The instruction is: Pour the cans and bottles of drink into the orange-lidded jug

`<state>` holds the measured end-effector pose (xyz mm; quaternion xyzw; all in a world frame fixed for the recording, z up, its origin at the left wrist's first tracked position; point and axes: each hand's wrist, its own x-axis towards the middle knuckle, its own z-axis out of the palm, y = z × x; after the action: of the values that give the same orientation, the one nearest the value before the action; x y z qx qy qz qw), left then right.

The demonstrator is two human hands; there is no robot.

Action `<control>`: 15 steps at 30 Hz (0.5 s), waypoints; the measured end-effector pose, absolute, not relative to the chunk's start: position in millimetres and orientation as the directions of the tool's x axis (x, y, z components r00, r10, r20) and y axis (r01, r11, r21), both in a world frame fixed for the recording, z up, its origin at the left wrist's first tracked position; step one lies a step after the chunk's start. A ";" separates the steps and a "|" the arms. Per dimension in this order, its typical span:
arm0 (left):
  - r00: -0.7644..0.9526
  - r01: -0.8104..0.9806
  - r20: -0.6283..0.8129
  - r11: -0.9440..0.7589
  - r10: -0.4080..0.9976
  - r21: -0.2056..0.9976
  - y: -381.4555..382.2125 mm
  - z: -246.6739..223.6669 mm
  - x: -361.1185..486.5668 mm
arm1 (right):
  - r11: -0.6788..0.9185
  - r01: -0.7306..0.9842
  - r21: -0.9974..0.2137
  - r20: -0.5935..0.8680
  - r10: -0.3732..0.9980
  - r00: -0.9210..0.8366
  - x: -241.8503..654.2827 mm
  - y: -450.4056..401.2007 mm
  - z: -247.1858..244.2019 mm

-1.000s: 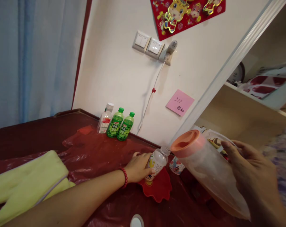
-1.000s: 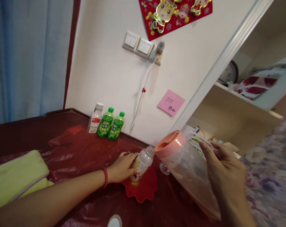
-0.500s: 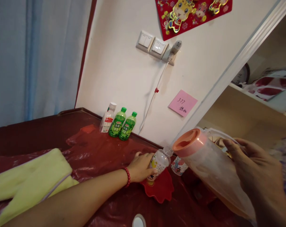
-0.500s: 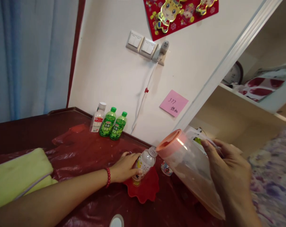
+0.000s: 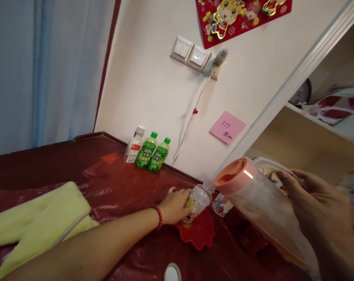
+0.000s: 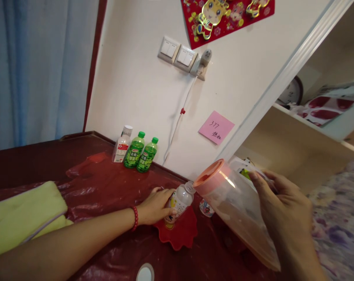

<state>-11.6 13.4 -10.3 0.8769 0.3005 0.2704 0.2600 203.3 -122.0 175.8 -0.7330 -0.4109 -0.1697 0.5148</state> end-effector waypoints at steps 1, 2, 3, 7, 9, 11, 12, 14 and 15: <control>0.674 0.387 0.317 -0.684 0.667 0.618 13.4 -10.1 -11.5 | -0.144 0.774 -0.616 0.667 0.426 0.610 203.1 -121.8 176.2; 0.675 0.387 0.315 -0.684 0.667 0.618 13.5 -9.8 -11.4 | -0.156 0.774 -0.614 0.666 0.424 0.614 202.7 -121.6 176.7; 0.676 0.388 0.314 -0.684 0.667 0.617 13.6 -9.6 -11.4 | -0.168 0.771 -0.614 0.662 0.423 0.619 202.0 -121.4 177.2; 0.675 0.392 0.309 -0.681 0.670 0.618 13.7 -8.9 -11.5 | -0.202 0.770 -0.606 0.655 0.423 0.626 199.2 -121.0 178.7; 0.675 0.395 0.305 -0.678 0.672 0.620 13.4 -8.4 -11.7 | -0.200 0.778 -0.596 0.665 0.421 0.617 200.0 -121.0 178.7; 0.674 0.397 0.302 -0.675 0.674 0.621 12.9 -7.8 -11.8 | -0.194 0.785 -0.589 0.674 0.417 0.609 202.7 -121.1 178.0; 0.673 0.398 0.301 -0.674 0.675 0.622 12.7 -7.4 -11.9 | -0.190 0.788 -0.586 0.678 0.417 0.605 204.2 -121.3 177.6; 0.673 0.401 0.299 -0.673 0.677 0.622 12.2 -7.0 -12.1 | -0.179 0.793 -0.583 0.679 0.428 0.596 206.5 -121.6 176.8; 0.672 0.401 0.299 -0.672 0.677 0.622 12.0 -7.0 -12.1 | -0.173 0.794 -0.583 0.680 0.432 0.593 206.8 -121.7 176.5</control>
<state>-12.1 12.0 -7.0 0.8758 0.3078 0.2629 0.2628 206.8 -121.7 176.5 -0.7436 -0.4120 -0.1837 0.4935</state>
